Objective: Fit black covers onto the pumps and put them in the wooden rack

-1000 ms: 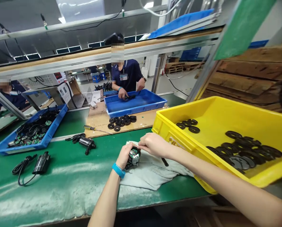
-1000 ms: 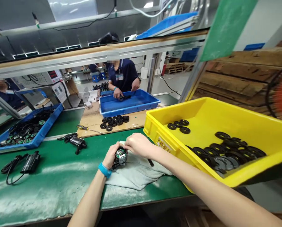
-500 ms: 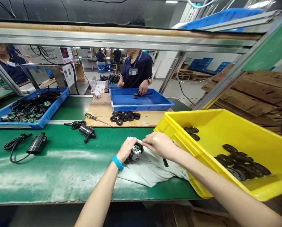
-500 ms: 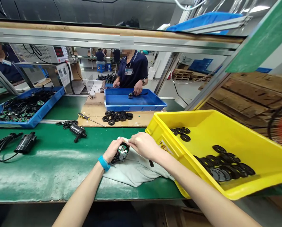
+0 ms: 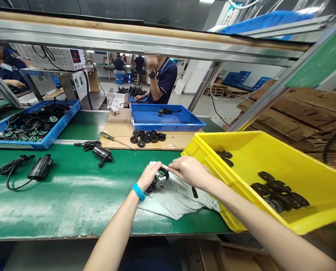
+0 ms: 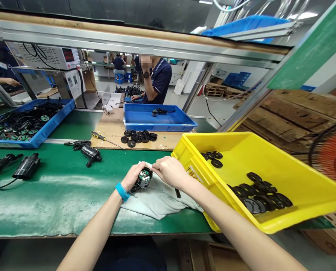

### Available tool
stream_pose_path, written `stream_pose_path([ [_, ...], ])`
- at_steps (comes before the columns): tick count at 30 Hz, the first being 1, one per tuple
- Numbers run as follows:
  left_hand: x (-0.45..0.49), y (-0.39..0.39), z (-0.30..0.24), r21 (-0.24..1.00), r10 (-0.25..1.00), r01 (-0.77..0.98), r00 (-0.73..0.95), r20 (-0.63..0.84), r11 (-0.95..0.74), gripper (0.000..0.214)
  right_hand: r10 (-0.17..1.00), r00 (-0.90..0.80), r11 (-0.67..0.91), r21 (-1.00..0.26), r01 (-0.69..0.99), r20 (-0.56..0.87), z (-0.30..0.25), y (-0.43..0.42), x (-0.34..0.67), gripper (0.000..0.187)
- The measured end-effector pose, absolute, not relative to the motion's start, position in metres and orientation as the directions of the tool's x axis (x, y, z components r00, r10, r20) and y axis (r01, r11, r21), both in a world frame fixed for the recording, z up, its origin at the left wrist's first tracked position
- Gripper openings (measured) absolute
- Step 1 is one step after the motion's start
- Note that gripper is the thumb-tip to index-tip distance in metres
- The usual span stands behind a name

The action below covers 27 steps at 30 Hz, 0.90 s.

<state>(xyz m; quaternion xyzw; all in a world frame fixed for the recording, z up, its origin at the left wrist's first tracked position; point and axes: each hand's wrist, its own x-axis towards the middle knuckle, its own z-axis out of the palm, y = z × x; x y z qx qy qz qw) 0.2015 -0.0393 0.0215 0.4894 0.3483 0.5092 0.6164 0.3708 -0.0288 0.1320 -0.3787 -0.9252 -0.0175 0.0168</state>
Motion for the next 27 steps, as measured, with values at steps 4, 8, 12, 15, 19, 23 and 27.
stream_pose_path([
  [4,0.201,-0.04,0.022,0.959,0.968,-0.282,0.234,0.093,-0.024,0.062,0.702,-0.712,0.712,-0.006,0.702,0.032,0.133,-0.028,0.37,0.043],
  [8,0.199,-0.041,0.022,0.956,0.962,-0.292,0.258,0.095,-0.016,0.068,0.713,-0.701,0.702,-0.007,0.713,0.018,0.134,-0.029,0.369,0.044],
  [12,0.188,-0.027,0.019,0.988,0.985,-0.098,0.11,0.13,-0.119,0.071,0.718,-0.696,0.696,-0.02,0.718,0.015,0.134,-0.027,0.37,0.039],
  [15,0.171,-0.003,0.018,0.948,0.972,0.237,-0.046,0.231,-0.213,0.056,0.72,-0.694,0.694,-0.029,0.719,0.012,0.135,-0.027,0.371,0.037],
  [19,0.15,0.029,0.019,0.821,0.94,0.517,-0.085,0.331,-0.242,0.016,0.724,-0.69,0.689,-0.02,0.724,-0.004,0.137,-0.028,0.372,0.036],
  [23,0.149,0.05,0.017,0.67,0.924,0.683,0.02,0.381,-0.291,0.019,0.732,-0.681,0.681,-0.021,0.732,-0.015,0.138,-0.03,0.373,0.036],
  [27,0.154,0.06,0.013,0.591,0.924,0.746,0.084,0.373,-0.307,0.025,0.725,-0.689,0.689,-0.023,0.725,-0.005,0.138,-0.031,0.374,0.037],
])
